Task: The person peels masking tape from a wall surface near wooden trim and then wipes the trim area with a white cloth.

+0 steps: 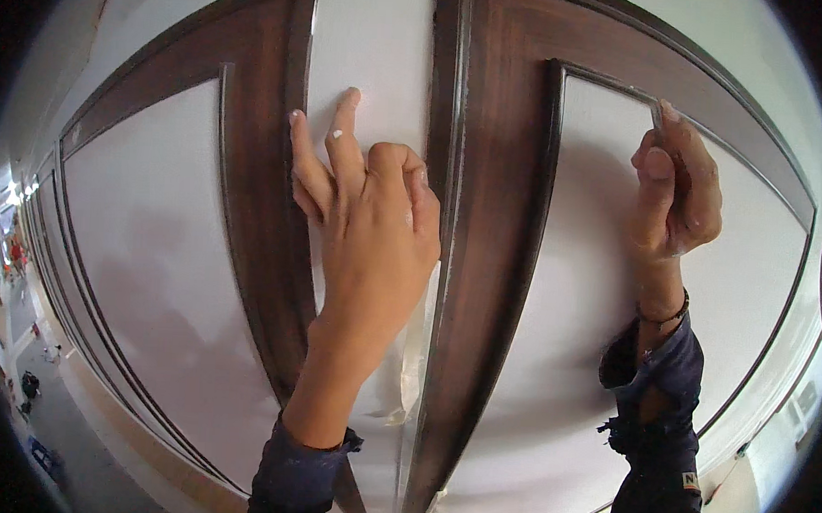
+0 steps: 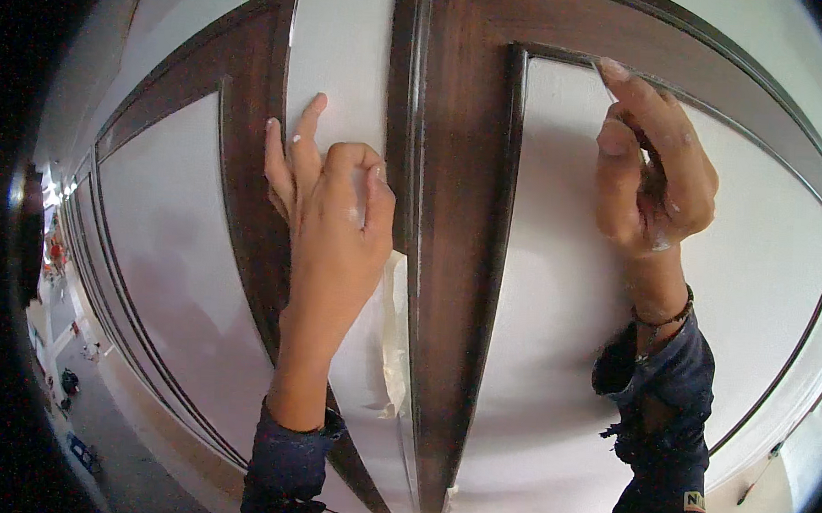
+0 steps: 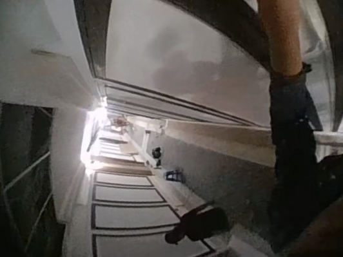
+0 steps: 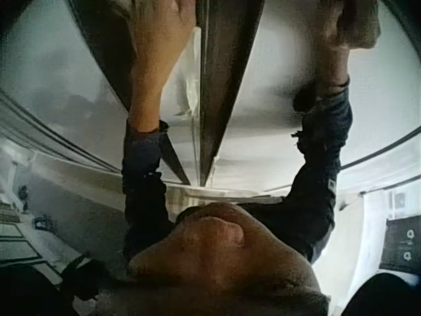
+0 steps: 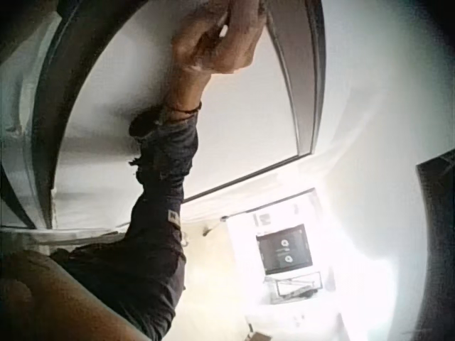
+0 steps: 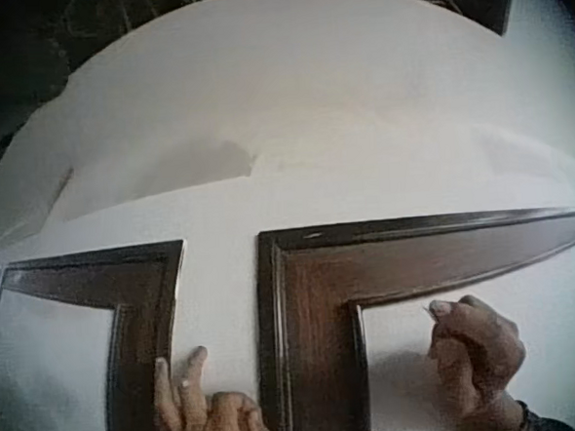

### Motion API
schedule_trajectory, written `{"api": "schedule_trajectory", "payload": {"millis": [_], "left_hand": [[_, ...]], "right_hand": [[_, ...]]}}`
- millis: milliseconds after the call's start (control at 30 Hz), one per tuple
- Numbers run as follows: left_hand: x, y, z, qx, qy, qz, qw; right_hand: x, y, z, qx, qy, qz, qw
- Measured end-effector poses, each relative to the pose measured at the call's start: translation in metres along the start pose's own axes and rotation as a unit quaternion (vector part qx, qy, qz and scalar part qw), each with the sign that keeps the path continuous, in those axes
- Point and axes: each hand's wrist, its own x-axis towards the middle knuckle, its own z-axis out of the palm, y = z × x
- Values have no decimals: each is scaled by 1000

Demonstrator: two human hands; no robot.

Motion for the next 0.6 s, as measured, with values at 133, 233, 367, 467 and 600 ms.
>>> {"api": "schedule_trajectory", "payload": {"millis": [133,233,367,467,600], "left_hand": [[-4,-1,9,-9,16,13,1000],[-7,-4,3,-2,34,13,999],[-20,-7,1,-36,50,3,998],[-24,-22,1,-65,54,23,996],[-17,-25,-10,-57,67,34,996]], "right_hand": [[-3,5,1,-1,25,11,1000],[2,2,3,10,23,6,1000],[-2,-1,3,30,25,0,999],[-1,-4,4,25,13,-2,1000],[3,-8,9,24,25,-19,999]]}}
